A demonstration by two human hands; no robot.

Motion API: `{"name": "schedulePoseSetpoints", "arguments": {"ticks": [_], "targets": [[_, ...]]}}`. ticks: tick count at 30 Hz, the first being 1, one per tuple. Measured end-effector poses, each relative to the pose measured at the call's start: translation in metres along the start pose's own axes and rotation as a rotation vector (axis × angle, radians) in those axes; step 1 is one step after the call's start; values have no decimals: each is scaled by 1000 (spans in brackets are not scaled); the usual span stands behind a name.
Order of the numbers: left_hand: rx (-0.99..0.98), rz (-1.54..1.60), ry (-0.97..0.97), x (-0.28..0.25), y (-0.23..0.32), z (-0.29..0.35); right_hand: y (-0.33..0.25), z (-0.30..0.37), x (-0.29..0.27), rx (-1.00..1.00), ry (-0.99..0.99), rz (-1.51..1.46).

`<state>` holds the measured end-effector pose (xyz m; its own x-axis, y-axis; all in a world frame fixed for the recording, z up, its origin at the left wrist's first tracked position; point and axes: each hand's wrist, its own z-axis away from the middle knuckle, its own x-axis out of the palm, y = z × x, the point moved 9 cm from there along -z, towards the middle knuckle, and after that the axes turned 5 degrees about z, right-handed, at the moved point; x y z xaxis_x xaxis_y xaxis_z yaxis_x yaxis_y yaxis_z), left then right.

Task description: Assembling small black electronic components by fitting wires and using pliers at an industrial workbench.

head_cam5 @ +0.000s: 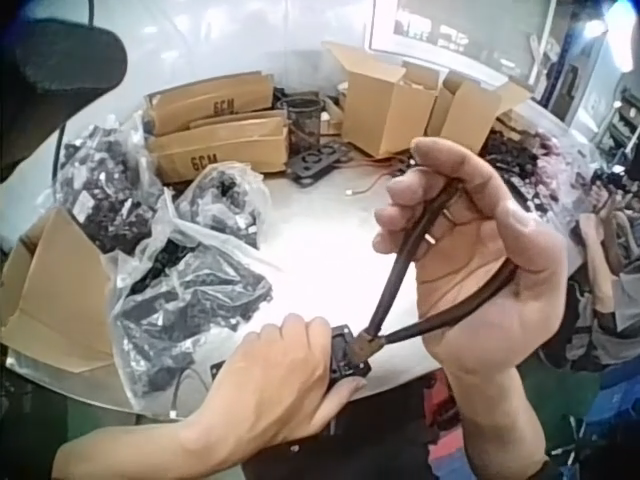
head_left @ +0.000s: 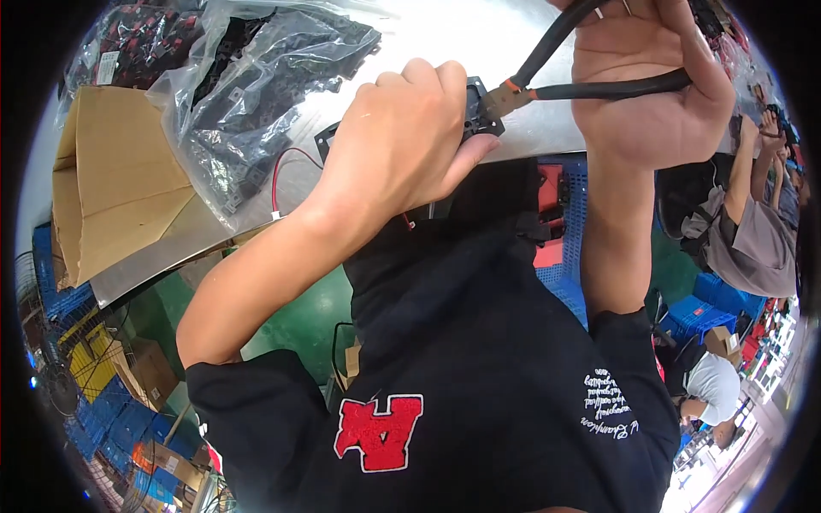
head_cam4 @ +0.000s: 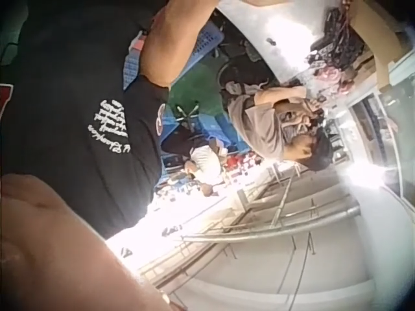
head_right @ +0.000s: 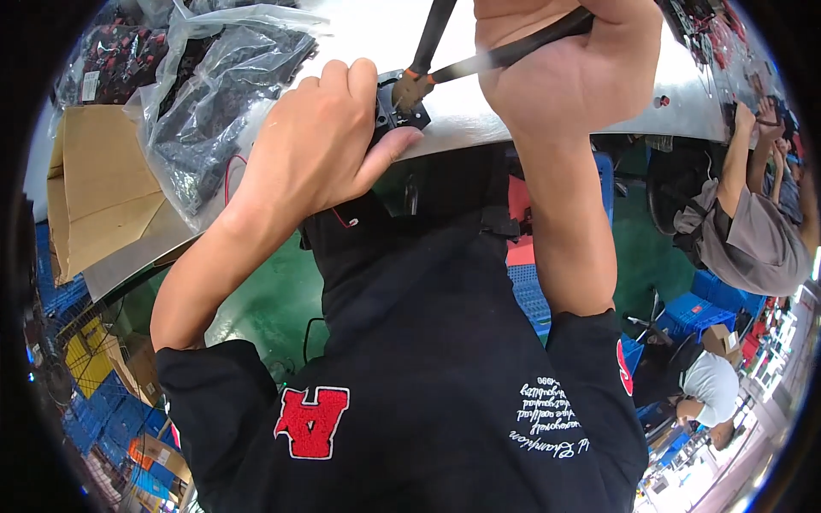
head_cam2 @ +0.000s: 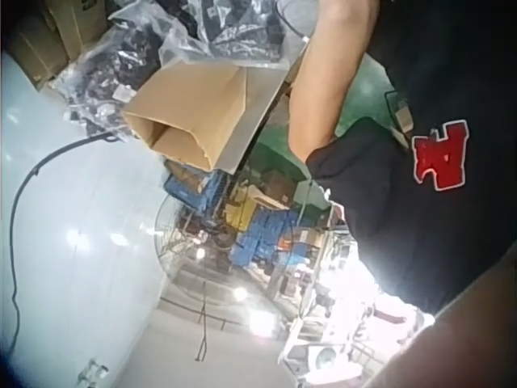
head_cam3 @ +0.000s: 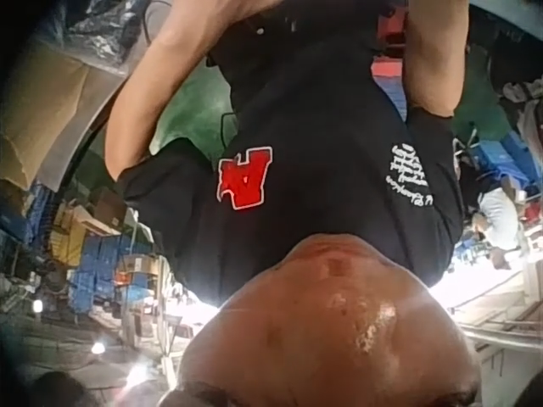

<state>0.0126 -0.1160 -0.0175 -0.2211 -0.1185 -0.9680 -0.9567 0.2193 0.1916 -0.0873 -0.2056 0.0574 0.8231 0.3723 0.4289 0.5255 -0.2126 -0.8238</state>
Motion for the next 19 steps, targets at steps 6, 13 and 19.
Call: {"name": "schedulePoseSetpoints", "arguments": {"ticks": [6, 13, 19], "targets": [[10, 15, 16, 0, 0, 1, -3, 13, 25, 114, -82, 98], [5, 34, 8, -2, 1, 1, -15, 12, 31, -129, -386, 289], [9, 26, 9, 1, -1, 0, -15, 8, 77, -69, -422, 329]]}}
